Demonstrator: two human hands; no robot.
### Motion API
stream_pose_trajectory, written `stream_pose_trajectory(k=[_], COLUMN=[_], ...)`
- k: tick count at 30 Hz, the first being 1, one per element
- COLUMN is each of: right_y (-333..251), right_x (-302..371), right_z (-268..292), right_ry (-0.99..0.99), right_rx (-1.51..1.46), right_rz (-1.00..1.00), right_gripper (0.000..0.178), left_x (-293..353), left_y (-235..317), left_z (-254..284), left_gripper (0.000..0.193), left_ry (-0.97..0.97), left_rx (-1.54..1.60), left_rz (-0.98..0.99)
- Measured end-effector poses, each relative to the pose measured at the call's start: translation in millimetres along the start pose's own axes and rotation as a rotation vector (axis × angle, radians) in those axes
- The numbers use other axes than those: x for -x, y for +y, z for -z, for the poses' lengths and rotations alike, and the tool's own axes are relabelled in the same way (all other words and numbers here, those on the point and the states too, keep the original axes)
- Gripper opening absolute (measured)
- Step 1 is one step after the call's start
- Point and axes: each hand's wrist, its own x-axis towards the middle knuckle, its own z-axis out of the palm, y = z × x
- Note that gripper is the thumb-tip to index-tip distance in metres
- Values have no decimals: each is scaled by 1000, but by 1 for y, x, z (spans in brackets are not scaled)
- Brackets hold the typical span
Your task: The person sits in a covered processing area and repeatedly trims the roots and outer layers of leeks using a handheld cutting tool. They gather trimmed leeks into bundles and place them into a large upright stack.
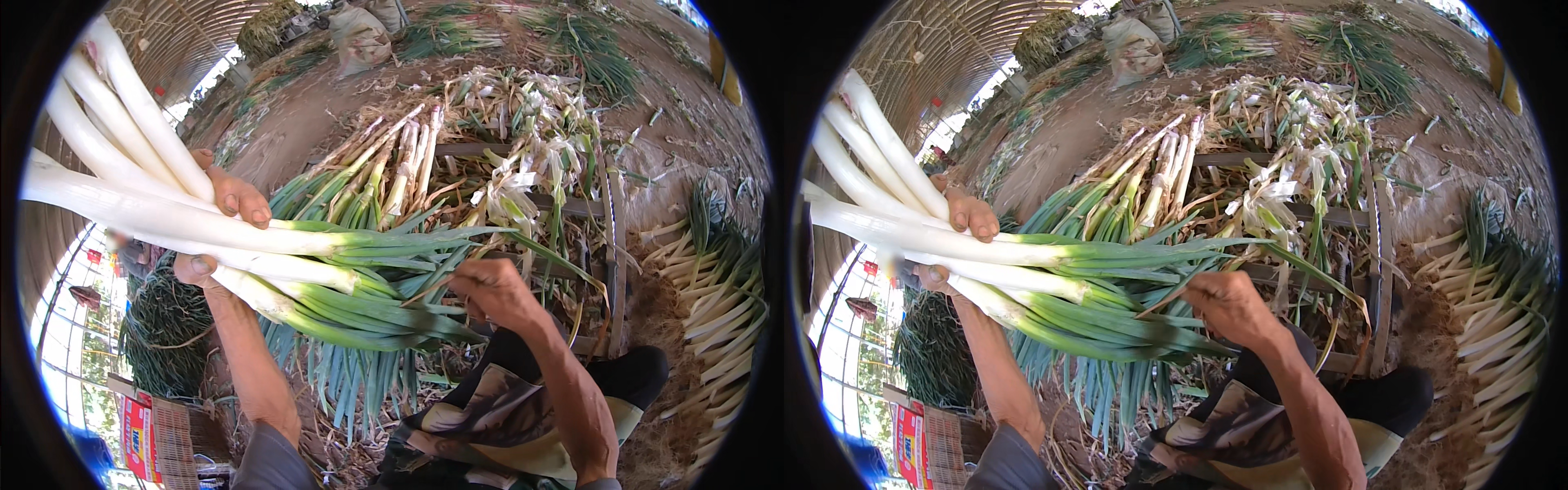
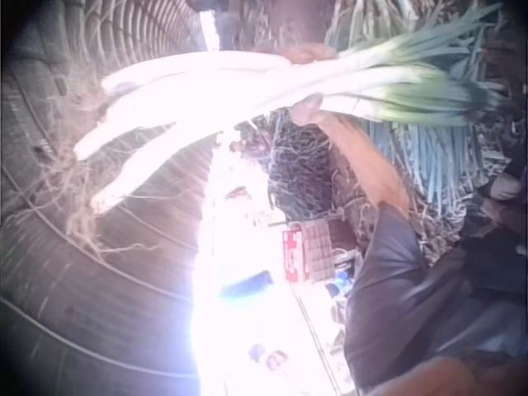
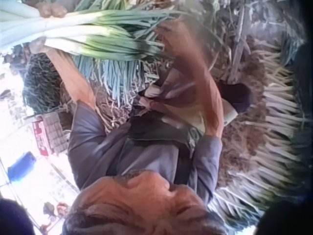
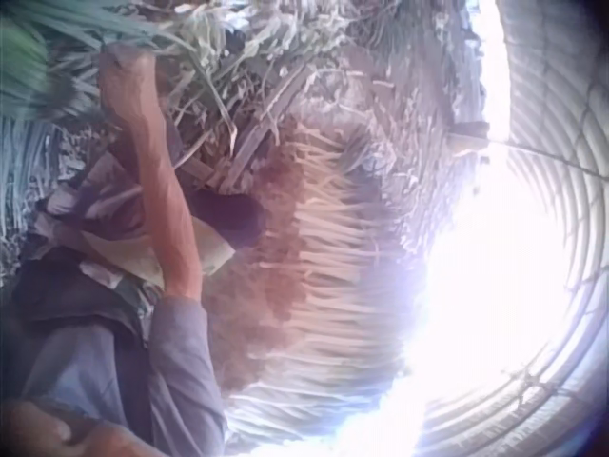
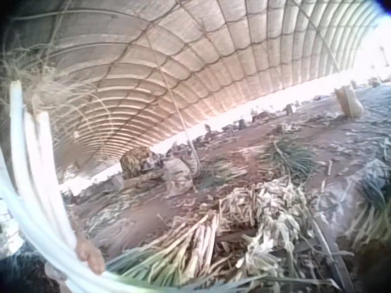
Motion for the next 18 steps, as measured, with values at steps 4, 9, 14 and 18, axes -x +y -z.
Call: stream_pose_trajectory(k=[4,9,14,18], right_y=[-35,-59,-97,-112], right_x=[-5,-15,-22,-15], right_z=[0,-9,-16,14], right_ry=[149,326,241,380], right_rx=[-278,-596,-1116,-830], right_rz=[-81,-50,85,124], right_gripper=[20,25,28,24], left_x=[0,1,3,9], left_y=[-2,-5,-13,-15], left_z=[-4,-7,-12,-11], left_gripper=[101,97,97,96], left_ry=[42,48,108,143], left_rx=[-1,9,13,-52], left_rz=[6,16,71,108])
